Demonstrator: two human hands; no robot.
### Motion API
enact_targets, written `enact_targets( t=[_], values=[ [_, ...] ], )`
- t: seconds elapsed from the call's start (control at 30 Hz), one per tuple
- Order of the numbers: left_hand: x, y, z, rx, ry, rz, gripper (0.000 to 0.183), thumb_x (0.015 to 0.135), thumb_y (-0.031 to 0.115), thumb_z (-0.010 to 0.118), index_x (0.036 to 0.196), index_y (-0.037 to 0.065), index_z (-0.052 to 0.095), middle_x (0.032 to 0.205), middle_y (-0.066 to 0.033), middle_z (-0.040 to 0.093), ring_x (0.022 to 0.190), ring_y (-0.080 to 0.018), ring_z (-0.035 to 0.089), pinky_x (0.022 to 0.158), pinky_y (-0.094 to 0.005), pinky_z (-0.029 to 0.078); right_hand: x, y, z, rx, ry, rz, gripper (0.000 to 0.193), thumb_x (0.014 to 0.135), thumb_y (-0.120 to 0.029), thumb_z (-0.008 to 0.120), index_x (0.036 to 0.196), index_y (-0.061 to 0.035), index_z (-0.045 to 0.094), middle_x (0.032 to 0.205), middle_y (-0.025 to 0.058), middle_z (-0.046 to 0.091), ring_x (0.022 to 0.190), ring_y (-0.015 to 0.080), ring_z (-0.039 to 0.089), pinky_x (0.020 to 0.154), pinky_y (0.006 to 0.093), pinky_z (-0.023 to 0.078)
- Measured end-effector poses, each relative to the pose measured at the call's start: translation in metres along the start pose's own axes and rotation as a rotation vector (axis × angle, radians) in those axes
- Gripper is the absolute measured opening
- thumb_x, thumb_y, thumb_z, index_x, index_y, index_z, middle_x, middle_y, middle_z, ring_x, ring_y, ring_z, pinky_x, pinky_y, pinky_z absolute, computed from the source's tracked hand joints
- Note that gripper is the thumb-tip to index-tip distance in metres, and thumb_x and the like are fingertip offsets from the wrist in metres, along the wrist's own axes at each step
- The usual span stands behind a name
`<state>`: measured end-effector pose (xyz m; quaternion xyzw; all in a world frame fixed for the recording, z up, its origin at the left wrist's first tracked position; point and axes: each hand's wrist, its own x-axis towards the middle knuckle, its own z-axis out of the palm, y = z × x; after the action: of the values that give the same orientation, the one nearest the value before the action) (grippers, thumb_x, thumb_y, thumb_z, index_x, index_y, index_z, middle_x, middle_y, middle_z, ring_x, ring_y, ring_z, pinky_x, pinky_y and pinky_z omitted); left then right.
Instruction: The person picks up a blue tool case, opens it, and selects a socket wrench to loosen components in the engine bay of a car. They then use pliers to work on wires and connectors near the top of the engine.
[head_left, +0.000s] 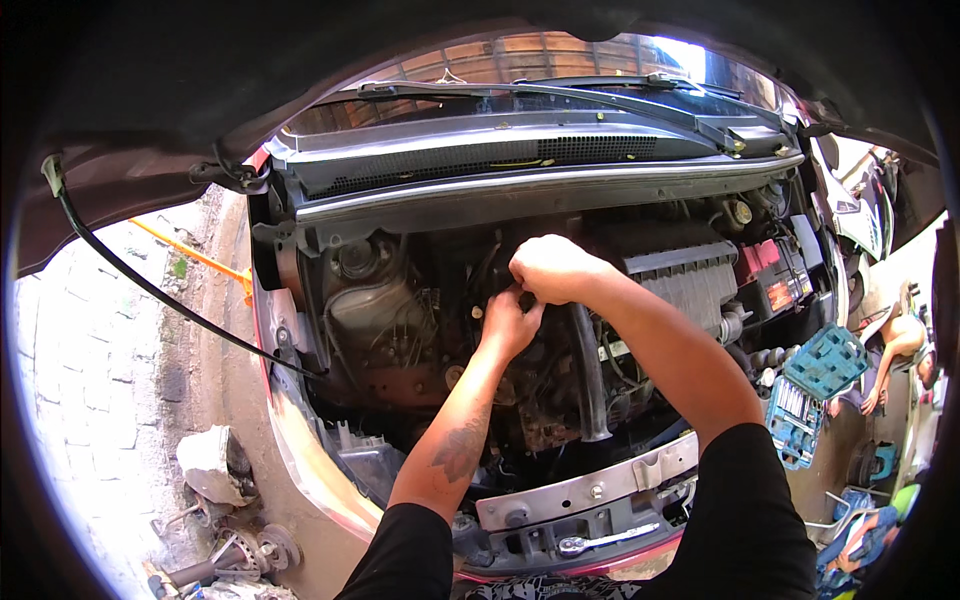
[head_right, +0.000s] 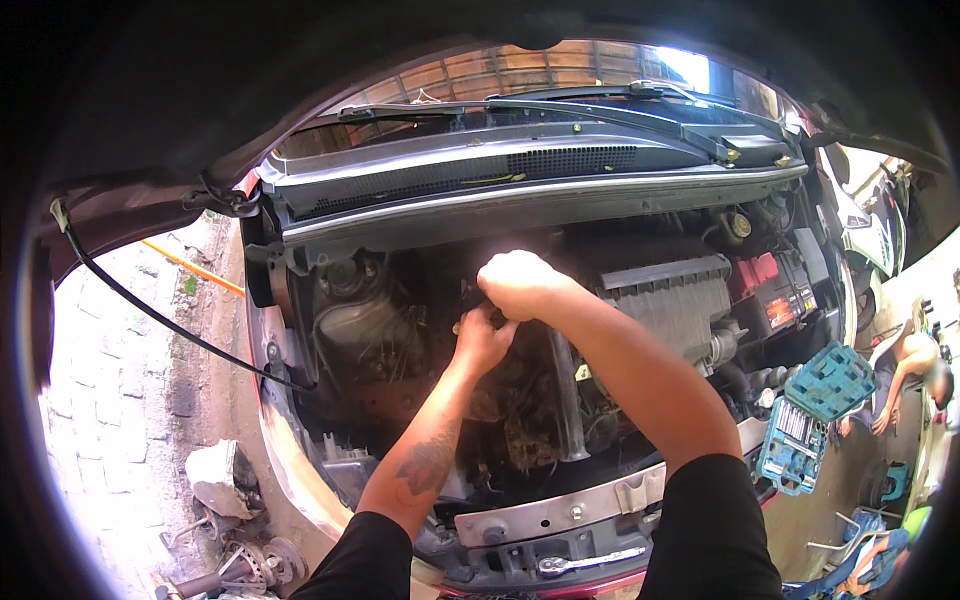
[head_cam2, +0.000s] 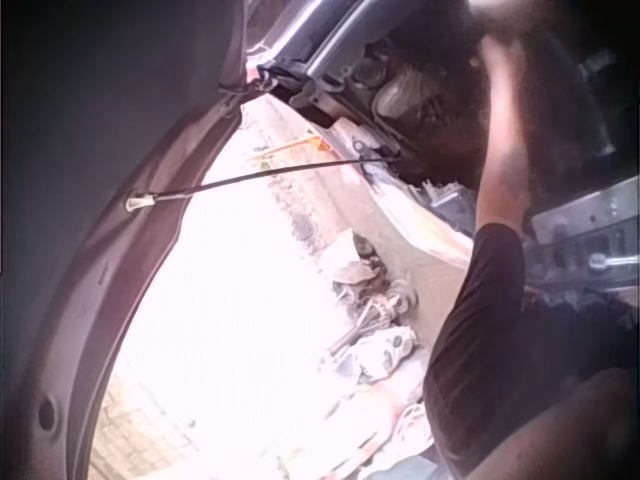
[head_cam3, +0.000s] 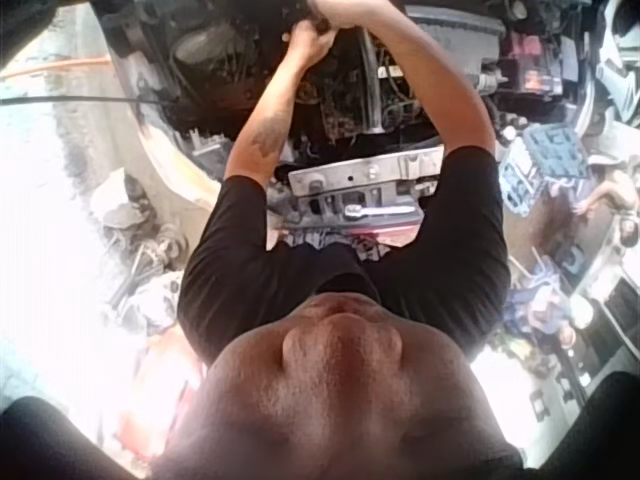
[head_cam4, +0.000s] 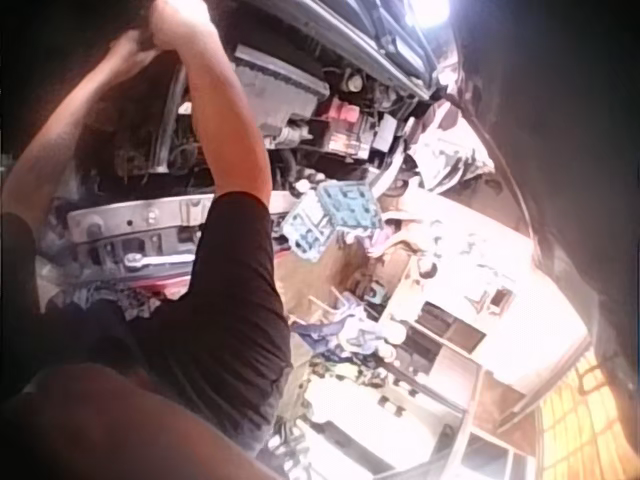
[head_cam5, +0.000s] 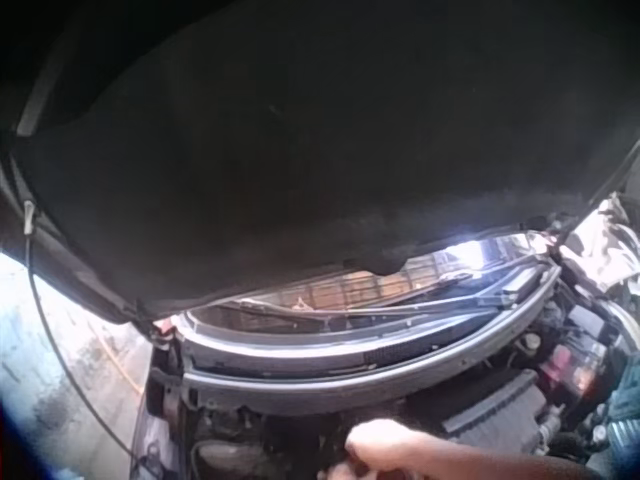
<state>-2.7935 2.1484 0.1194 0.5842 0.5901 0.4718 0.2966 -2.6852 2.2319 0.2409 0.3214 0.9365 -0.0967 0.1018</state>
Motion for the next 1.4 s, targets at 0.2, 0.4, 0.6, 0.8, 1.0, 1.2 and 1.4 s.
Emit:
enact_targets(
  t=[0.2, 0.4, 0.6, 0.8, 1.0, 1.2, 1.4],
  values=[
    [-0.001, 0.007, -0.005, 0.054, -0.032, -0.116, 0.022, 0.085, 0.018, 0.078, 0.099, 0.001, 0.074, 0.090, -0.0181, 0.076, 0.084, -0.0289, 0.075, 0.076, -0.0370, 0.057, -0.010, -0.005, -0.011, 0.152, 0.115, 0.213, 0.020, 0.080, -0.023, 0.077, 0.090, -0.0063, 0.077, 0.089, 0.0150, 0.075, 0.086, 0.0327, 0.074, 0.077, 0.0410, 0.059],
    [0.004, 0.019, -0.004, 0.122, -0.057, -0.097, 0.029, 0.083, 0.021, 0.082, 0.102, 0.000, 0.074, 0.091, -0.0178, 0.075, 0.087, -0.0321, 0.074, 0.078, -0.0394, 0.057, -0.007, -0.005, -0.015, 0.002, -0.013, 0.197, 0.025, 0.086, -0.028, 0.074, 0.090, -0.0034, 0.076, 0.086, 0.0190, 0.074, 0.086, 0.0360, 0.073, 0.077, 0.0439, 0.058],
    [-0.001, 0.019, -0.005, 0.099, -0.002, -0.071, 0.032, 0.080, 0.021, 0.083, 0.102, -0.001, 0.073, 0.093, -0.0187, 0.075, 0.089, -0.0363, 0.073, 0.078, -0.0416, 0.058, -0.011, -0.002, -0.018, 0.118, 0.030, 0.088, 0.022, 0.074, -0.016, 0.080, 0.091, -0.0025, 0.076, 0.090, 0.0180, 0.075, 0.087, 0.0326, 0.074, 0.076, 0.0412, 0.059],
    [-0.002, 0.025, -0.002, 0.221, 0.026, -0.146, 0.026, 0.082, 0.018, 0.080, 0.098, -0.002, 0.072, 0.089, -0.0175, 0.075, 0.087, -0.0352, 0.074, 0.078, -0.0406, 0.057, -0.012, -0.013, -0.016, 0.041, -0.004, 0.293, 0.025, 0.075, -0.020, 0.081, 0.093, -0.0035, 0.077, 0.092, 0.0168, 0.076, 0.088, 0.0321, 0.074, 0.077, 0.0403, 0.059],
    [0.000, 0.002, 0.001, -0.144, -0.098, -0.069, 0.021, 0.089, 0.012, 0.071, 0.105, -0.002, 0.069, 0.097, -0.0216, 0.074, 0.094, -0.0327, 0.074, 0.081, -0.0387, 0.056, -0.004, 0.001, -0.004, 0.019, -0.020, 0.138, 0.019, 0.073, -0.016, 0.081, 0.086, -0.0030, 0.076, 0.086, 0.0187, 0.074, 0.085, 0.0336, 0.074, 0.074, 0.0407, 0.059],
    [0.004, -0.008, 0.001, -0.267, -0.104, -0.117, 0.021, 0.089, 0.009, 0.073, 0.106, -0.001, 0.071, 0.094, -0.0149, 0.076, 0.093, -0.0211, 0.073, 0.080, -0.0340, 0.055, -0.001, 0.003, -0.005, 0.051, 0.027, -0.057, 0.014, 0.080, -0.017, 0.074, 0.086, -0.0049, 0.076, 0.082, 0.0173, 0.074, 0.085, 0.0356, 0.073, 0.073, 0.0416, 0.058],
    [-0.003, 0.015, -0.004, 0.041, 0.107, -0.087, 0.015, 0.084, 0.015, 0.078, 0.091, 0.002, 0.074, 0.087, -0.0172, 0.075, 0.082, -0.0312, 0.075, 0.074, -0.0369, 0.057, -0.010, -0.015, -0.004, 0.088, 0.077, 0.327, 0.022, 0.082, -0.026, 0.073, 0.088, -0.0046, 0.077, 0.084, 0.0183, 0.074, 0.082, 0.0365, 0.073, 0.074, 0.0418, 0.059]
  ],
)
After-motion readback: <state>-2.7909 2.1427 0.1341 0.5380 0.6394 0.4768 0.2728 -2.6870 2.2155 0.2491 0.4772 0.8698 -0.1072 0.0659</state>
